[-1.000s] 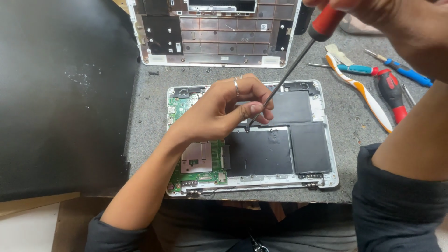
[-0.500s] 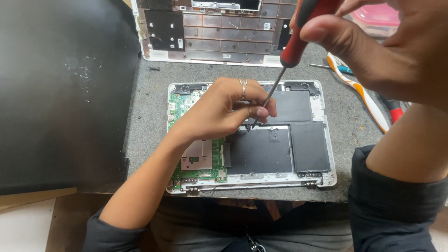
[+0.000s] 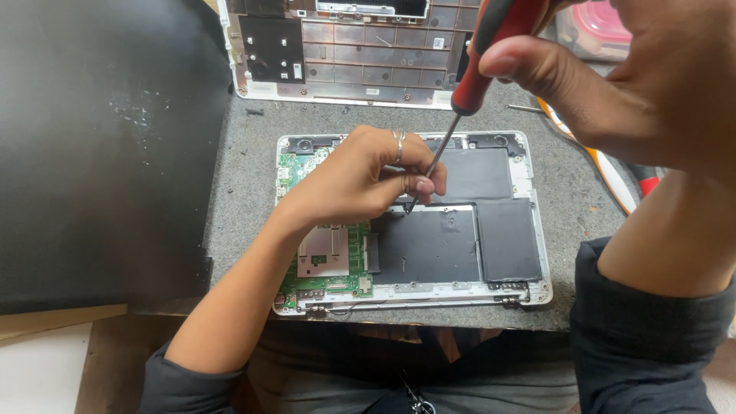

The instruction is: Replacing a laptop battery by unscrewing internal components and installing a new battery module.

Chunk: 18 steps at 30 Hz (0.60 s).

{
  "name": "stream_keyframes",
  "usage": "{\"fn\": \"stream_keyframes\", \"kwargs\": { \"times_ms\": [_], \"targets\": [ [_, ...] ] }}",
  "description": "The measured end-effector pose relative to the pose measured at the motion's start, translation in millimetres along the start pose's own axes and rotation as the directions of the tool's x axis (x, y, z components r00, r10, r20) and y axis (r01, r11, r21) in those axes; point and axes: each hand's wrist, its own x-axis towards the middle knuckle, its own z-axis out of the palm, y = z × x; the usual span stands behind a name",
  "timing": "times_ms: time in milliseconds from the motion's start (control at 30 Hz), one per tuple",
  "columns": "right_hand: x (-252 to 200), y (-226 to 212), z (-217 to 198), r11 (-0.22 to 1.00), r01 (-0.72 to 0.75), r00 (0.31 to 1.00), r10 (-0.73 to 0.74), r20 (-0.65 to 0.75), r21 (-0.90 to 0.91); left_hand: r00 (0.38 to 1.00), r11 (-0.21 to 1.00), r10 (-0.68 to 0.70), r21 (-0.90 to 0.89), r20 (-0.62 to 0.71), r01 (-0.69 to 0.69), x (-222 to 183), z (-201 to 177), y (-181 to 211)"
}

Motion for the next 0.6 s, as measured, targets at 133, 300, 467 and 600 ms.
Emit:
{"fn": "stream_keyframes", "kwargs": {
  "times_ms": [133,300,467,600],
  "targets": [
    [-3,-1,-4,1.000,0.012,1.000,-0.012,-0.010,-0.012,1.000,1.000,-0.002,0.017,0.007,0.002,1,-1,0],
    [-10,5,-5,1.000,0.018,1.000,-0.019,-0.020,-0.021,0.999,0.999,-0.031,0.011,0.011,0.031,0,-1,-3],
    [-15,11,-5,0.999,0.026,0.999,-0.027,-0.027,-0.031,0.999,0.999,-0.028,0.028,0.022,0.027,0,-2,0],
    [-18,14,-7,0.998,0.035,0.999,-0.036,-0.035,-0.043,0.999,0.999,-0.027,0.023,0.026,0.026,0,-2,0]
  ]
}}
